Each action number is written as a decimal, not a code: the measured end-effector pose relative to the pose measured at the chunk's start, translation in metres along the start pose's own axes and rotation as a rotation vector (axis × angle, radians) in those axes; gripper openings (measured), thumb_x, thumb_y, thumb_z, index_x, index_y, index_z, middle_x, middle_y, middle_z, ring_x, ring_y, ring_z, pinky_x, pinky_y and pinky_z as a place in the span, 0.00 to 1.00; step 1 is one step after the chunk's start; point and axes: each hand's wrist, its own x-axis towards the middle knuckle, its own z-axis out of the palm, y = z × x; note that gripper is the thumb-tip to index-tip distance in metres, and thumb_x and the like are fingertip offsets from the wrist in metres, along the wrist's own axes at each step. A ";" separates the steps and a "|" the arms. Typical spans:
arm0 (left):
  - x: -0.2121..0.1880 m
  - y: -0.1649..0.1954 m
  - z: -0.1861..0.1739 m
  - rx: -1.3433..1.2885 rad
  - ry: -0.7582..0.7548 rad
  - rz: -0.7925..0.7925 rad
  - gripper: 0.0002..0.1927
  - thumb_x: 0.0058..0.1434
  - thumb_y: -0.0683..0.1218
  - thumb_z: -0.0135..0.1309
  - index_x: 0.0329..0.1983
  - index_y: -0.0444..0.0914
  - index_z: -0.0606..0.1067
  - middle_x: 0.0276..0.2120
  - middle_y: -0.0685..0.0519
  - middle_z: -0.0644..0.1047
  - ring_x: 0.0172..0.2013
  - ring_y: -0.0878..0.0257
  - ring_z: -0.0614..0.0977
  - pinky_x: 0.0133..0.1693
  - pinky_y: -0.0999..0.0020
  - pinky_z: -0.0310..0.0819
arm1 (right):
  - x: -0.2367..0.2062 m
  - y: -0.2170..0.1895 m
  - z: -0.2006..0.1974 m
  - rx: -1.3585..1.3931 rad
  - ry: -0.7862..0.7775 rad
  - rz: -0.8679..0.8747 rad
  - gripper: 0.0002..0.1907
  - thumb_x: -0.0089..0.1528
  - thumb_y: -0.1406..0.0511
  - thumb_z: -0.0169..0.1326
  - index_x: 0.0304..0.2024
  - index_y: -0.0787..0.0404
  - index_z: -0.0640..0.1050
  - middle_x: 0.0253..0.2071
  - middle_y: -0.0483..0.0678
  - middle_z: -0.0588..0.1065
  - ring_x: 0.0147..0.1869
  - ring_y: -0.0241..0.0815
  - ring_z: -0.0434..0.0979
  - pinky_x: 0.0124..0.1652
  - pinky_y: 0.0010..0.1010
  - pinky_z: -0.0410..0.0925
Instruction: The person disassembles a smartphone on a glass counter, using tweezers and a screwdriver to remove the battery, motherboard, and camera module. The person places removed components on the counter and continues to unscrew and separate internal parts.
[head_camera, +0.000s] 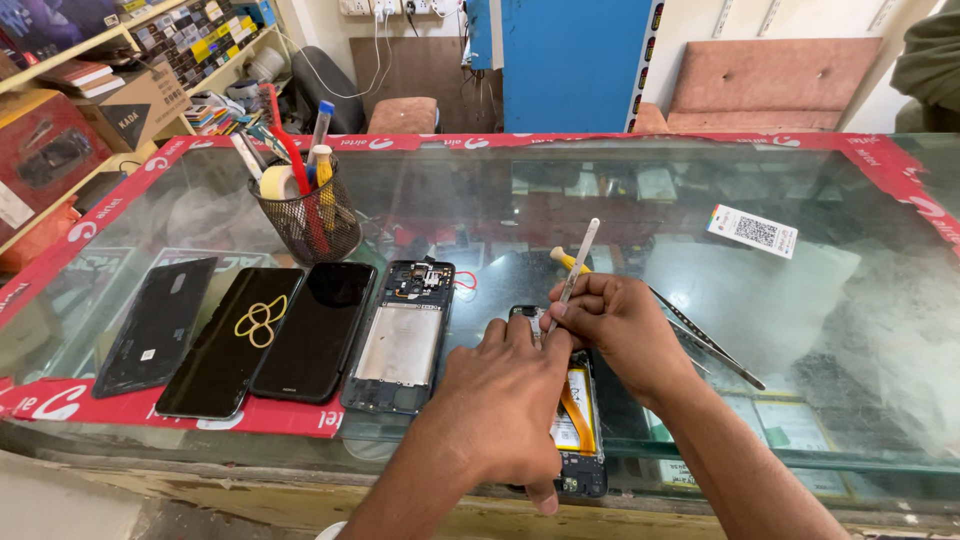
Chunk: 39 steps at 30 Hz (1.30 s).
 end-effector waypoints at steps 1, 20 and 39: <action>0.001 0.001 0.000 0.007 -0.008 -0.007 0.62 0.24 0.54 0.81 0.62 0.32 0.62 0.57 0.38 0.68 0.62 0.43 0.68 0.53 0.46 0.73 | 0.000 0.000 0.000 0.006 -0.006 -0.003 0.09 0.62 0.73 0.53 0.45 0.72 0.75 0.34 0.53 0.81 0.35 0.38 0.81 0.37 0.27 0.75; 0.007 -0.007 0.001 -0.086 0.088 0.041 0.64 0.23 0.46 0.80 0.65 0.31 0.58 0.57 0.34 0.67 0.61 0.40 0.68 0.62 0.55 0.65 | -0.001 0.009 0.003 0.173 0.151 -0.187 0.06 0.69 0.70 0.46 0.47 0.68 0.68 0.42 0.58 0.80 0.40 0.39 0.80 0.43 0.28 0.75; 0.015 -0.005 -0.006 0.026 0.014 0.062 0.64 0.23 0.50 0.79 0.64 0.33 0.58 0.57 0.35 0.66 0.61 0.41 0.66 0.64 0.55 0.61 | -0.007 -0.002 0.014 -0.154 0.284 -0.175 0.07 0.68 0.69 0.48 0.45 0.68 0.72 0.39 0.52 0.84 0.38 0.34 0.83 0.39 0.25 0.76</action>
